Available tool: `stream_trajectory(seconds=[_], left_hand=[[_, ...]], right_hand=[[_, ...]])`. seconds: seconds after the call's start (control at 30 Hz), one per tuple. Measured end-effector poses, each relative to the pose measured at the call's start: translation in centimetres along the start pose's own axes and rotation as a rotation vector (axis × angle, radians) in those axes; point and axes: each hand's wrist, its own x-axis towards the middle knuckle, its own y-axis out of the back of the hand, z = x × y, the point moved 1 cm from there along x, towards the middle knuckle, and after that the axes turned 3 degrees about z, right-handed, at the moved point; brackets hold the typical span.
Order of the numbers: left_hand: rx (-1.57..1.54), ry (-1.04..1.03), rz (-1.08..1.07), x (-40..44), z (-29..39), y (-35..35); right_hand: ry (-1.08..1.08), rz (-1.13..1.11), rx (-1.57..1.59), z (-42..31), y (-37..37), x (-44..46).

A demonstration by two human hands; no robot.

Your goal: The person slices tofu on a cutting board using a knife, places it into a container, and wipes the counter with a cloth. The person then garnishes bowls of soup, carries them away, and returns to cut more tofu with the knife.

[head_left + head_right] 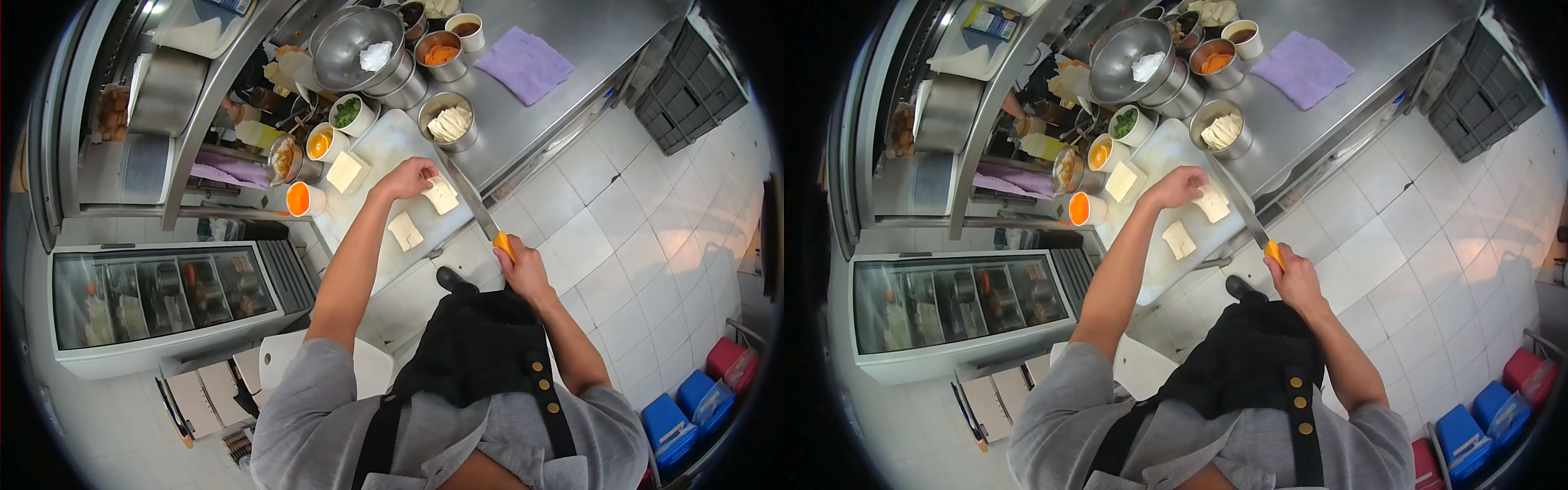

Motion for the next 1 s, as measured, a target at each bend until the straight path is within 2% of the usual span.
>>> stream_trajectory(seconds=[0.1,0.2,0.27,0.5,0.57,0.6,0.67,0.73,0.77,0.83,0.97,1.0], left_hand=[[0.019,-0.029,0.013,1.2,-1.2,-0.1],[-0.124,0.022,-0.039,1.3,-1.4,0.5],[-0.346,0.117,-0.045,1.0,-1.2,0.6],[-0.357,0.248,0.002,1.4,-2.8,0.0],[-0.264,0.182,0.317,0.9,-2.5,-0.8],[-0.271,0.182,0.322,0.2,-2.4,-1.9],[-0.033,0.144,0.893,-2.1,-2.1,-4.1],[-0.301,0.391,0.919,-3.1,-4.9,-8.1],[-0.315,0.394,0.930,-3.7,-3.5,-8.9],[-0.774,0.585,0.869,-4.5,-1.3,-10.2],[-0.937,0.663,0.777,-3.9,-0.8,-9.4],[-0.524,0.499,0.937,-3.4,-1.1,-9.2]], right_hand=[[-0.009,0.007,0.000,0.0,0.3,-0.3],[-0.006,0.015,-0.006,-0.1,0.7,-0.7],[-0.009,0.015,0.008,0.0,0.7,-0.9],[-0.011,0.007,0.013,0.2,0.3,-1.2],[-0.014,0.016,-0.005,-0.1,0.4,-1.2],[-0.010,0.011,-0.011,-0.2,0.5,-1.2],[0.036,0.016,-0.104,-0.4,0.6,-0.9],[0.058,0.001,-0.152,-0.9,0.9,-0.6],[0.072,-0.018,-0.193,-1.2,1.0,-0.5],[0.075,-0.055,-0.242,-2.0,1.1,-0.2],[0.109,-0.094,-0.298,-2.5,1.4,0.8],[0.130,-0.105,-0.312,-2.6,1.6,1.0]])
